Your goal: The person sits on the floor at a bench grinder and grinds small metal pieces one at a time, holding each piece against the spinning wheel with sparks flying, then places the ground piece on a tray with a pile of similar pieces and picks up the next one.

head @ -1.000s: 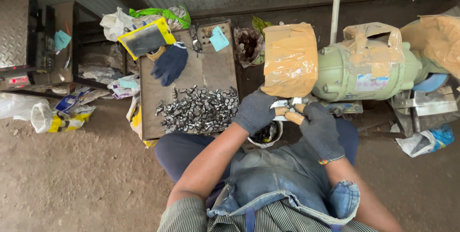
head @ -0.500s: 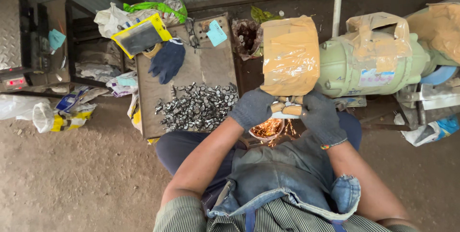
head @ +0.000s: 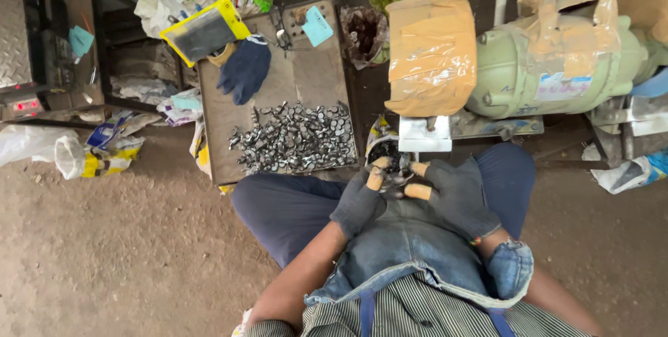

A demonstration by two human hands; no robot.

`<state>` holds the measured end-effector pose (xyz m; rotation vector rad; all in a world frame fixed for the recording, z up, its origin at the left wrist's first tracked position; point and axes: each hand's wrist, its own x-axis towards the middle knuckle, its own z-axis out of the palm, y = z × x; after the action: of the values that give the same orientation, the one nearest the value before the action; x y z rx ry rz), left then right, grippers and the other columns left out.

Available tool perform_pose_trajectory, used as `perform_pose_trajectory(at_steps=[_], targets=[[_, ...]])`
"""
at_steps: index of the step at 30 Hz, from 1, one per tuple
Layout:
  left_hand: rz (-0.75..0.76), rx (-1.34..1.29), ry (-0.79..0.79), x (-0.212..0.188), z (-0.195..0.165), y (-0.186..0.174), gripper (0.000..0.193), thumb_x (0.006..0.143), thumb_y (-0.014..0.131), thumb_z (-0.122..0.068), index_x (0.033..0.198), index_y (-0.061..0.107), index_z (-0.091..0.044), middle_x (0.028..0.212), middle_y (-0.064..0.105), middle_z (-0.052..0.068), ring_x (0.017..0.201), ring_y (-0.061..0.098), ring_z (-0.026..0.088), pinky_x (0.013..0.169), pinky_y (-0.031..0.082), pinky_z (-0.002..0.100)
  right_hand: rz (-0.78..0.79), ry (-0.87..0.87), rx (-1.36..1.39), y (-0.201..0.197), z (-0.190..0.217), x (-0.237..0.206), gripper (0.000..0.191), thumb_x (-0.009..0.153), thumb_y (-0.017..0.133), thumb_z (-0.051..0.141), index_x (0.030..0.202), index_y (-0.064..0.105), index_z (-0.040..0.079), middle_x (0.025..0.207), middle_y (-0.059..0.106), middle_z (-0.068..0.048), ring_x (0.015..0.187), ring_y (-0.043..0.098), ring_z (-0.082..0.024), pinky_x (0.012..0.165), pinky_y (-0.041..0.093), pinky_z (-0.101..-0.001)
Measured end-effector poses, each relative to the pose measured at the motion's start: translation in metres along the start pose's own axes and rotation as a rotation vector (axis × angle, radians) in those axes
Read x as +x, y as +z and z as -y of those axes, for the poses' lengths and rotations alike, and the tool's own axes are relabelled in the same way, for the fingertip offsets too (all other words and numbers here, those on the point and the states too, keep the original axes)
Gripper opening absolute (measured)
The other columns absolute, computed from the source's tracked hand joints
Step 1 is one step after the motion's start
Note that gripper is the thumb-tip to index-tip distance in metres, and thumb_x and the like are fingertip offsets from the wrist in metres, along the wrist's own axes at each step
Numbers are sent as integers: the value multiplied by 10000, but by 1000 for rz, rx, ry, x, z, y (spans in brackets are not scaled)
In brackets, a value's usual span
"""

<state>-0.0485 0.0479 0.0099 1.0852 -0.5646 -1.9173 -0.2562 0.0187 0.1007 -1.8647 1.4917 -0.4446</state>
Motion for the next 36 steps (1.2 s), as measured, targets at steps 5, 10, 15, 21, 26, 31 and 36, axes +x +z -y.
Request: perform_pose_trajectory(at_steps=[5,10,15,21,26,31,36], targets=[[30,391,170,-2,-10,-3,503,1091,496,-293,1481,512,23,1344,636,126,1194,596,182,1018,484,317,88,-331,96,-15,9,3,447,932,688,335,1310,658,100,1181,720,-139,1080,695,-299,880,545,-371],[75,679,351,2,-30,15,517,1071,510,-249,1489,462,52,1472,555,195,1381,522,253,1155,398,356,181,-177,-81,-37,29,9,555,857,746,341,1360,647,130,1105,760,-126,965,728,-297,794,507,-411],[-4,605,358,4,-36,39,526,1076,491,-260,1514,444,28,1480,541,205,1365,524,288,1143,404,352,42,-127,-117,-38,44,8,539,787,785,376,1258,684,134,911,776,-94,846,748,-286,705,520,-419],[-155,1005,532,9,-76,48,428,939,708,-333,1267,661,-61,1179,709,128,1109,703,329,945,555,407,-312,-89,-161,-44,20,17,494,831,794,354,1227,695,75,981,732,-162,911,711,-352,767,537,-436],[-147,1225,675,32,-110,58,416,829,814,-361,1130,700,-98,1197,643,166,1017,691,381,807,576,450,-216,-13,-107,-50,3,27,494,838,781,319,1275,696,104,1068,717,-172,964,682,-368,767,529,-454],[-33,1325,624,57,-114,60,396,815,789,-388,1092,721,-112,1272,656,165,1012,695,370,797,573,455,-232,28,-238,-40,0,36,405,792,823,340,1118,755,110,938,653,-167,884,658,-362,710,509,-467],[109,1340,705,87,-109,51,409,852,749,-414,1157,749,-141,1143,717,143,1025,696,350,849,566,446,-339,-147,-75,-32,-13,49,325,816,806,315,1021,756,68,969,659,-118,915,665,-337,762,523,-449]])
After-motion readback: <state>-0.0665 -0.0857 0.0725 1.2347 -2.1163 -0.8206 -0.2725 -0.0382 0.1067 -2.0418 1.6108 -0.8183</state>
